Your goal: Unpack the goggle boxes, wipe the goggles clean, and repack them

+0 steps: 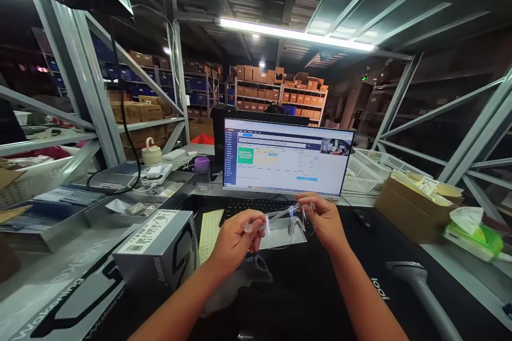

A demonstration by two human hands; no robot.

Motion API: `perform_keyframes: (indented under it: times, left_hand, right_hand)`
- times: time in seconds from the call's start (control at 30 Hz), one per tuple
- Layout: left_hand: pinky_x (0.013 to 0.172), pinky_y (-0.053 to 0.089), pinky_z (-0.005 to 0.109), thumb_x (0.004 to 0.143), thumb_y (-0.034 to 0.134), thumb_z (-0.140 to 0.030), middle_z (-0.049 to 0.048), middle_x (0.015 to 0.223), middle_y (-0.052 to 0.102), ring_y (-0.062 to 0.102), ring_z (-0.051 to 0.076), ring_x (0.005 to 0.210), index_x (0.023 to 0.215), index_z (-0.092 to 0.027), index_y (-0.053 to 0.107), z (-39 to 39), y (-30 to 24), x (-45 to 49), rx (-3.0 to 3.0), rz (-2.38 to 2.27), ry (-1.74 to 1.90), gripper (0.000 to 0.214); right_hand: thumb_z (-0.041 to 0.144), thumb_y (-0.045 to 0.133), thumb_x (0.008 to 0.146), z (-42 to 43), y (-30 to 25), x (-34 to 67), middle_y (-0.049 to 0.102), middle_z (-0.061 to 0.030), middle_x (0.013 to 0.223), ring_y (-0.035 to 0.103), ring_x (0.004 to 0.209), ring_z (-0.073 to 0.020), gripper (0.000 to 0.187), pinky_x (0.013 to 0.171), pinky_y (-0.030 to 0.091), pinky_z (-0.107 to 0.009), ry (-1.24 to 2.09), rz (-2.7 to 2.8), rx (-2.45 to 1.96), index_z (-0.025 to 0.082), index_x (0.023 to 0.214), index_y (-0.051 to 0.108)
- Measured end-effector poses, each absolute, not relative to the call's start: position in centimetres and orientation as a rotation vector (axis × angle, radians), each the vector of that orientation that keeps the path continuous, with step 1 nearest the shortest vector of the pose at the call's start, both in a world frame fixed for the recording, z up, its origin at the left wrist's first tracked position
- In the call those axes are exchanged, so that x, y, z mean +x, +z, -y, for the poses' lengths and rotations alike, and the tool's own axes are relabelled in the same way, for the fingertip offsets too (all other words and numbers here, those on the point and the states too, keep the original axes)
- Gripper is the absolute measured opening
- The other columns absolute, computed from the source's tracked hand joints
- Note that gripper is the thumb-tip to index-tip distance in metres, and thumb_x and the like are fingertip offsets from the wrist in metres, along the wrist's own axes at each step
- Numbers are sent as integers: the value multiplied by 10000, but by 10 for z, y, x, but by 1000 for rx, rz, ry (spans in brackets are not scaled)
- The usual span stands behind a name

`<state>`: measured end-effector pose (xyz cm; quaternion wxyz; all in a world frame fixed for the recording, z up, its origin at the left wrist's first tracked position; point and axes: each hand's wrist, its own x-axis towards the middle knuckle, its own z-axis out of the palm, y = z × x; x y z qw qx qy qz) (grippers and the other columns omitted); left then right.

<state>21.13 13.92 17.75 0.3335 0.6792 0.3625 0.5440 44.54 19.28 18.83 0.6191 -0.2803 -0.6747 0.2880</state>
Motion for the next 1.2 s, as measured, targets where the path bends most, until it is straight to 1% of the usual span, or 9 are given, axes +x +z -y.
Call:
perform_keyframes:
  times: [0.1, 0.2, 0.37, 0.5, 0.67, 0.97, 1.07, 1.13, 1.2]
  left_hand:
    - [422, 435, 207, 895, 586, -575, 1, 656, 611, 541, 92, 436, 900, -166, 656, -135, 182, 213, 1656, -852, 1404, 415]
    - [397, 398, 193, 842, 652, -598, -12, 625, 600, 521, 85, 412, 910, -158, 653, -137, 187, 212, 1504, -815, 1420, 445]
    - [344, 331, 181, 834, 651, -612, -17, 630, 598, 476, 72, 373, 955, -157, 647, -154, 182, 209, 1422, -794, 1398, 470]
    - [363, 374, 191, 823, 689, -578, -17, 665, 610, 492, 72, 395, 1019, -159, 647, -159, 176, 213, 1398, -782, 1376, 464]
    - [371, 408, 200, 813, 701, -583, -12, 640, 612, 519, 86, 408, 975, -149, 659, -143, 183, 222, 1409, -790, 1381, 466]
    - [384, 437, 187, 855, 670, -549, -8, 661, 622, 560, 88, 434, 971, -153, 671, -122, 191, 223, 1455, -818, 1391, 412]
    - [406, 450, 196, 877, 646, -529, -14, 679, 618, 564, 93, 447, 1122, -163, 633, -118, 192, 224, 1493, -834, 1373, 440]
    - [443, 475, 211, 868, 673, -466, -28, 732, 622, 572, 95, 470, 1318, -201, 518, -120, 191, 227, 1515, -877, 1366, 544]
    - [485, 491, 223, 855, 691, -393, -37, 791, 618, 581, 95, 503, 1399, -237, 417, -125, 186, 229, 1542, -938, 1349, 628]
  right_hand:
    - [400, 760, 834, -195, 188, 447, 753, -73, 1004, 690, 952, -235, 135, 845, 561, -391, 613, 1607, -644, 272, 852, 796]
    - [351, 788, 807, -195, 188, 450, 751, -67, 1000, 690, 961, -236, 100, 829, 566, -384, 657, 1649, -608, 295, 887, 807]
    - [296, 825, 765, -189, 198, 466, 760, -57, 981, 701, 913, -231, 168, 797, 583, -384, 687, 1731, -569, 328, 930, 816]
    - [287, 838, 745, -184, 206, 475, 772, -54, 912, 713, 833, -220, 125, 739, 610, -367, 689, 1726, -566, 323, 864, 825]
    - [317, 856, 697, -188, 204, 476, 774, -40, 874, 715, 711, -197, 127, 658, 631, -357, 853, 1612, -543, 320, 820, 823]
    - [317, 861, 679, -198, 195, 475, 768, -54, 855, 703, 734, -202, 124, 663, 607, -344, 957, 1633, -524, 290, 796, 828]
    - [350, 875, 661, -201, 192, 477, 768, -47, 869, 708, 733, -201, 141, 678, 617, -355, 992, 1603, -518, 291, 779, 826]
    - [362, 880, 658, -204, 192, 482, 769, -45, 879, 708, 720, -194, 160, 682, 618, -355, 1000, 1577, -518, 293, 791, 826]
    - [352, 883, 662, -207, 192, 491, 770, -47, 883, 707, 709, -185, 171, 689, 613, -346, 991, 1555, -521, 291, 812, 827]
